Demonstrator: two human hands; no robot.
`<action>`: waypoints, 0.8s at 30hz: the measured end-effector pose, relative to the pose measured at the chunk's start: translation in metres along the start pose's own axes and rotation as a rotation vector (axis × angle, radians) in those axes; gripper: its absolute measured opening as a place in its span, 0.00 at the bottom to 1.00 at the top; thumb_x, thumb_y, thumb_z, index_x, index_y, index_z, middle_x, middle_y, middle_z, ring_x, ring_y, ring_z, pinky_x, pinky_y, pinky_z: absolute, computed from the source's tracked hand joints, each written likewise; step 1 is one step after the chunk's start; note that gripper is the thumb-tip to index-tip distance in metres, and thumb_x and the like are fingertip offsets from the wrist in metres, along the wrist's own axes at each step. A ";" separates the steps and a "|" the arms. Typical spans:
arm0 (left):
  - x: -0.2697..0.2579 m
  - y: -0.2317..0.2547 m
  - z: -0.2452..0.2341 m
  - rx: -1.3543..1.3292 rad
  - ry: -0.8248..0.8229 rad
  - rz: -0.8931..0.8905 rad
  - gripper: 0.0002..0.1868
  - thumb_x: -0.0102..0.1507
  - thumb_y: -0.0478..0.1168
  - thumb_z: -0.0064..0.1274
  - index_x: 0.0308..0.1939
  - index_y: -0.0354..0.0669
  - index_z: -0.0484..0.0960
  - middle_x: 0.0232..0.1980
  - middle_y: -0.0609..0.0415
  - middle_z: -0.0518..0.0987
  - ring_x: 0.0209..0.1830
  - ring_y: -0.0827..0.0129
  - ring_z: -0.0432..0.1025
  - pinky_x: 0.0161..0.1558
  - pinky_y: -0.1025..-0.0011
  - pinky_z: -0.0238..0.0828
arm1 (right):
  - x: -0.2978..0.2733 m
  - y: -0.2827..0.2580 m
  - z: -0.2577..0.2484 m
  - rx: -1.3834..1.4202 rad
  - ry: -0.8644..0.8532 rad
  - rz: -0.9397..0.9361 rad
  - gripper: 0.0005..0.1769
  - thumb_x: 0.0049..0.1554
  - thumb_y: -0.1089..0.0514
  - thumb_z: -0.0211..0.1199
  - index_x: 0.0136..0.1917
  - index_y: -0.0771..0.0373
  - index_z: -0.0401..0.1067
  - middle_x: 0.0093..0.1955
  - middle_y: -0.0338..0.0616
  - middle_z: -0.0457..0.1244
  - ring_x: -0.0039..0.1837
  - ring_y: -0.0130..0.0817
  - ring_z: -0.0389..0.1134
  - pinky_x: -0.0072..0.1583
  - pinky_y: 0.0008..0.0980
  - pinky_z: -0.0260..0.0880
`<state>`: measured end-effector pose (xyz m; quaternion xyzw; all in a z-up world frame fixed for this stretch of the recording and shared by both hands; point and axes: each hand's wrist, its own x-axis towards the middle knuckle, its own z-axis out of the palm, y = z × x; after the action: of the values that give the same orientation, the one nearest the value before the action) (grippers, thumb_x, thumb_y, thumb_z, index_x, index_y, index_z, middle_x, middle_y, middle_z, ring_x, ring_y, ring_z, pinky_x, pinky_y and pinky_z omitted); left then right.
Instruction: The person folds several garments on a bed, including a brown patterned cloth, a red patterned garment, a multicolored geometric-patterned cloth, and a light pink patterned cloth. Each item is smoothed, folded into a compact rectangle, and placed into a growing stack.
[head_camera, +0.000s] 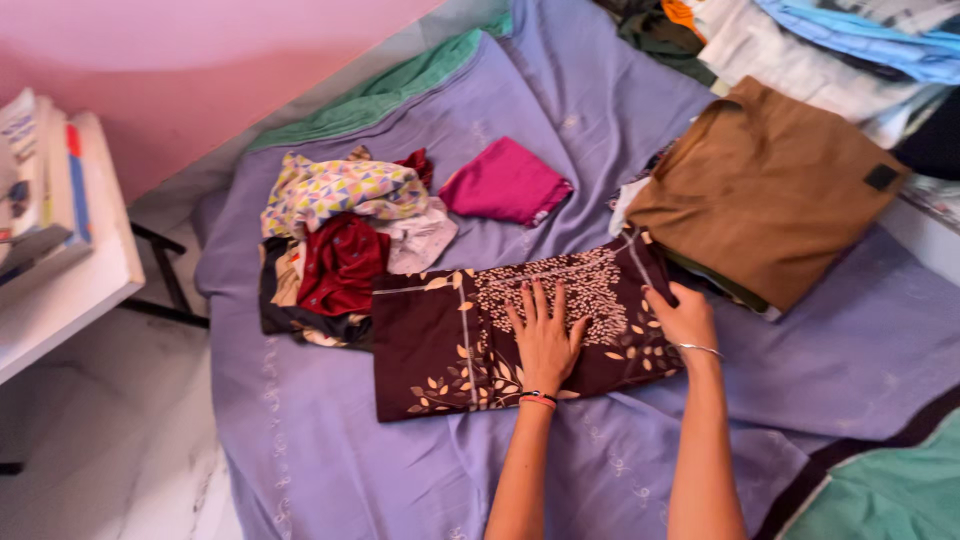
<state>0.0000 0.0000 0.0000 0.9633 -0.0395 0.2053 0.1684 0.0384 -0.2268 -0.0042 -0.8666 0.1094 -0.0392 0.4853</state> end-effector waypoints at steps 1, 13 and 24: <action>-0.004 0.000 0.004 0.035 -0.014 -0.001 0.38 0.67 0.60 0.46 0.76 0.46 0.63 0.78 0.35 0.57 0.79 0.41 0.49 0.73 0.35 0.37 | 0.001 0.004 0.001 -0.029 -0.005 0.010 0.19 0.57 0.46 0.67 0.48 0.65 0.78 0.38 0.52 0.71 0.40 0.38 0.73 0.45 0.38 0.69; 0.002 0.064 0.047 -0.005 -0.054 0.154 0.38 0.67 0.61 0.46 0.75 0.46 0.64 0.80 0.36 0.57 0.81 0.41 0.47 0.75 0.35 0.33 | 0.008 0.035 0.018 -0.196 0.229 -0.204 0.24 0.58 0.40 0.65 0.52 0.64 0.79 0.48 0.61 0.68 0.50 0.60 0.71 0.52 0.49 0.72; 0.019 0.028 0.049 -1.760 -0.283 -0.301 0.43 0.63 0.46 0.51 0.80 0.43 0.55 0.83 0.44 0.57 0.83 0.55 0.51 0.80 0.54 0.41 | -0.016 -0.042 0.003 0.062 -0.069 0.104 0.18 0.55 0.50 0.64 0.53 0.63 0.77 0.43 0.57 0.71 0.47 0.55 0.76 0.50 0.49 0.74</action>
<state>0.0319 -0.0431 -0.0260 0.4972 -0.0761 -0.0440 0.8632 0.0296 -0.1994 0.0310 -0.8450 0.1360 0.0126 0.5170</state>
